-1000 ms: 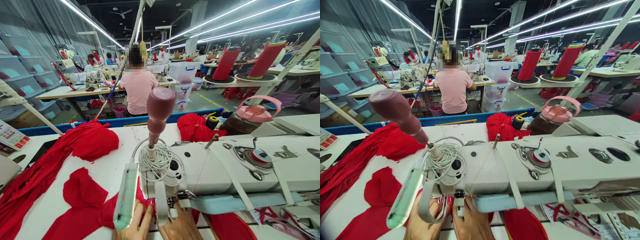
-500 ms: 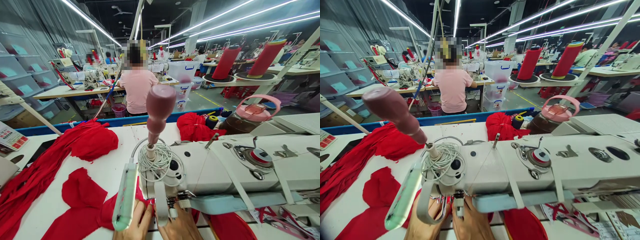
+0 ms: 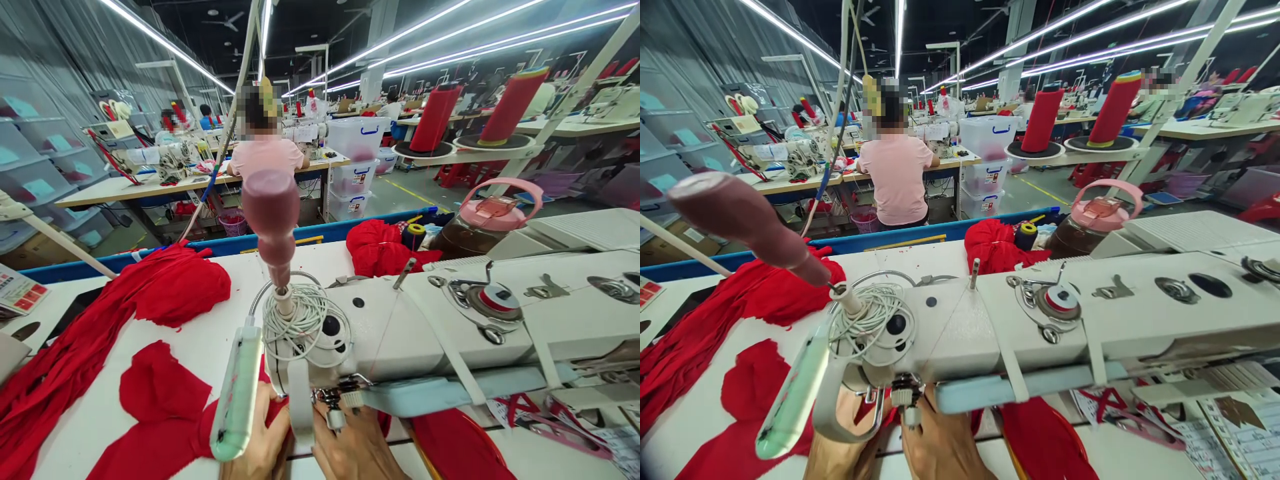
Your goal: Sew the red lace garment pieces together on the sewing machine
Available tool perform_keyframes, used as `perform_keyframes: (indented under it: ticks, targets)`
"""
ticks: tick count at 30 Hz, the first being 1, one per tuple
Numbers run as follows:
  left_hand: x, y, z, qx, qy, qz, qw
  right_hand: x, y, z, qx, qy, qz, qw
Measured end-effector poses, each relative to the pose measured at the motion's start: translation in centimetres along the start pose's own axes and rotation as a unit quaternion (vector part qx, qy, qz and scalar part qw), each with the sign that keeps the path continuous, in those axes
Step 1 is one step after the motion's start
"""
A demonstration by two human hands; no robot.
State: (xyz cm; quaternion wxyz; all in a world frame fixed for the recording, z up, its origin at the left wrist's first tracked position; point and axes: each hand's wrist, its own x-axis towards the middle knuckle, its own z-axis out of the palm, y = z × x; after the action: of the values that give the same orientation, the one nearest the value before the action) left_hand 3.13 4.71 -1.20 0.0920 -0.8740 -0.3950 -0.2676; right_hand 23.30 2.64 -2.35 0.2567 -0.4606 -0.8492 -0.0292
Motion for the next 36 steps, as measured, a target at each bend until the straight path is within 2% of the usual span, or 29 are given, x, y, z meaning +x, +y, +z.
perform_keyframes:
  ticks: [4, 11, 16, 27, 31, 36]
  targets:
    - [0.2, 0.4, 0.1, 0.06, 0.033, 0.05, 0.996, 0.2, 0.1, -0.1, 0.018, 0.005, 0.008, 1.0]
    - [0.1, 0.8, 0.3, 0.046, 0.057, 0.03, 0.997, 0.1, 0.0, 0.6, -0.002, -0.008, 0.0, 1.0]
    - [0.1, 0.8, 0.2, 0.018, 0.052, 0.018, 0.998, 0.1, 0.0, 0.3, 0.0, -0.013, -0.007, 1.0]
    - [0.3, 1.3, -0.1, 0.051, 0.052, 0.014, 0.997, 0.2, -0.1, -0.2, 0.009, 0.01, 0.001, 1.0]
    - [0.3, 1.4, -0.2, 0.064, 0.032, 0.027, 0.997, 0.1, 0.0, -0.2, 0.024, -0.005, 0.016, 1.0]
    - [0.3, 1.5, -0.3, 0.083, 0.005, 0.036, 0.996, 0.0, 0.3, -0.3, 0.007, -0.006, -0.003, 1.0]
